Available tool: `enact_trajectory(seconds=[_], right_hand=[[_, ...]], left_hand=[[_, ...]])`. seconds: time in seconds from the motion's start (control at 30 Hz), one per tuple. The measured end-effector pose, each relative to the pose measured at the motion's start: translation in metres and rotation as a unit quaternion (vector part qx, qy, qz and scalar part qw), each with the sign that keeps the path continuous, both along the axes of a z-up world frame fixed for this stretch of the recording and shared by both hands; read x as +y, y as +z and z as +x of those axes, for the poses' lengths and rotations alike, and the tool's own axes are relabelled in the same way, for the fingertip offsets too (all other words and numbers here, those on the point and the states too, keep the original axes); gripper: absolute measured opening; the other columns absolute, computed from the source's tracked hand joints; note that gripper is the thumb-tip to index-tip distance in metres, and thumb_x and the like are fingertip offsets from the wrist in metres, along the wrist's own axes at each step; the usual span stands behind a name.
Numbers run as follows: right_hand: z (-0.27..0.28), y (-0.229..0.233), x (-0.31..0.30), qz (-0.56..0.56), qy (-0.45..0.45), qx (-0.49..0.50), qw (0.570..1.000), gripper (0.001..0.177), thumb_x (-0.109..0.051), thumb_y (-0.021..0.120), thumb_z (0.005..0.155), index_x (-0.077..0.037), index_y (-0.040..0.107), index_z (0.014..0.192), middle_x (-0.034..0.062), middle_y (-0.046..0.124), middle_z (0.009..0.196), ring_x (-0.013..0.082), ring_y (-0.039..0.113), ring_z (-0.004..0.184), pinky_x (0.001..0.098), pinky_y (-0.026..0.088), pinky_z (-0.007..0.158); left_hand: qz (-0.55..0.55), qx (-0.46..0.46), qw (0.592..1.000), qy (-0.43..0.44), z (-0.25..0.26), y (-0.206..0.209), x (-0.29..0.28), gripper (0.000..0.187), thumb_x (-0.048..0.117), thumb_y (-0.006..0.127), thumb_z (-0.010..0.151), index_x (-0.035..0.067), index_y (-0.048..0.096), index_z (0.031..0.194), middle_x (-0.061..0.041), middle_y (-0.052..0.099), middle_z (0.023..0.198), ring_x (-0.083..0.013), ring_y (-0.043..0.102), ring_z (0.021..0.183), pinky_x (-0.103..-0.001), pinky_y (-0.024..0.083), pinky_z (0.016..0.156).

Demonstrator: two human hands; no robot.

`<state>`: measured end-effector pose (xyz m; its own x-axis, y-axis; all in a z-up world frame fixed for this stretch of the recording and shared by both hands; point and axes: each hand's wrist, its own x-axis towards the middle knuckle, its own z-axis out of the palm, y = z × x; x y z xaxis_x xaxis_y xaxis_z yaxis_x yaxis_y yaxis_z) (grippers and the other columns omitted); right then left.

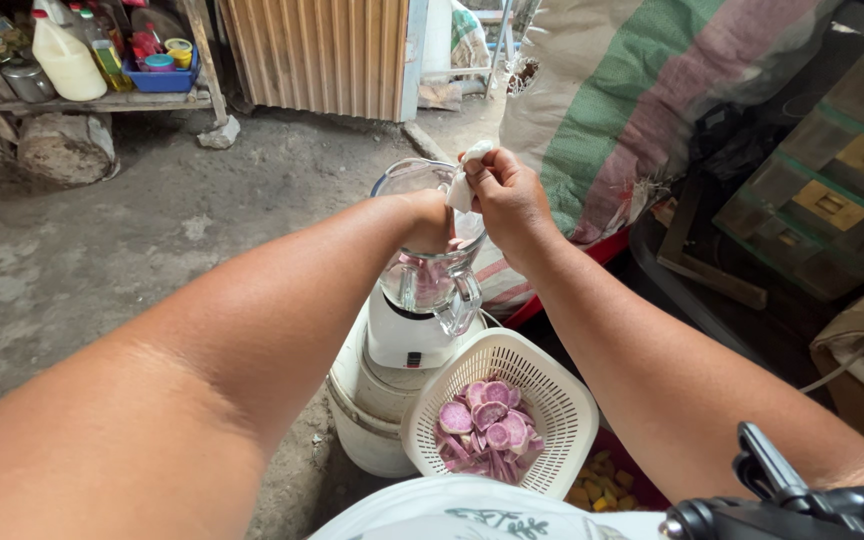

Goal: The person peels the skin off sliced purple yam pieces by hand and places them into a blender jar. The person handles the slices one at a time, removing the outer layer and dropping the peeled pieces into the jar.

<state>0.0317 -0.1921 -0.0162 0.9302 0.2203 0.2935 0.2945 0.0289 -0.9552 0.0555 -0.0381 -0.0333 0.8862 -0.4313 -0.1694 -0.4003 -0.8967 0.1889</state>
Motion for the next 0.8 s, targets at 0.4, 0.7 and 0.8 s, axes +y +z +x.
enact_trajectory(seconds=[0.4, 0.7, 0.8], right_hand=[[0.003, 0.006, -0.001, 0.074, -0.008, 0.063, 0.995, 0.026, -0.019, 0.055, 0.106, -0.008, 0.065, 0.127, 0.0022, 0.067, 0.106, 0.009, 0.06, 0.087, 0.0279, 0.054, 0.083], [-0.01, 0.029, 0.017, 0.092, -0.056, 0.09, 0.99, 0.027, -0.016, 0.063, 0.099, -0.008, 0.058, 0.125, 0.0057, 0.068, 0.102, 0.0136, 0.067, 0.084, 0.0306, 0.059, 0.073], [-0.017, 0.034, 0.031, 0.01, -0.099, 0.032, 0.994, 0.03, -0.014, 0.072, 0.094, -0.008, 0.059, 0.12, 0.006, 0.069, 0.103, 0.0115, 0.067, 0.083, 0.0273, 0.053, 0.065]], left_hand=[[-0.302, -0.095, 0.916, 0.245, -0.025, 0.056, 0.009, 0.025, 0.024, 0.075, 0.09, 0.0, 0.077, 0.096, -0.022, 0.075, 0.098, -0.0314, 0.073, 0.088, -0.04, 0.057, 0.082], [-0.721, 0.112, 0.635, 0.256, -0.034, 0.029, 0.018, 0.013, -0.001, 0.063, 0.088, -0.001, 0.07, 0.098, -0.012, 0.073, 0.095, -0.0214, 0.076, 0.082, -0.031, 0.067, 0.072], [-0.727, 0.109, 0.625, 0.263, -0.033, 0.022, 0.02, 0.008, 0.003, 0.067, 0.089, 0.002, 0.07, 0.096, -0.011, 0.074, 0.094, -0.0194, 0.075, 0.083, -0.031, 0.066, 0.073]])
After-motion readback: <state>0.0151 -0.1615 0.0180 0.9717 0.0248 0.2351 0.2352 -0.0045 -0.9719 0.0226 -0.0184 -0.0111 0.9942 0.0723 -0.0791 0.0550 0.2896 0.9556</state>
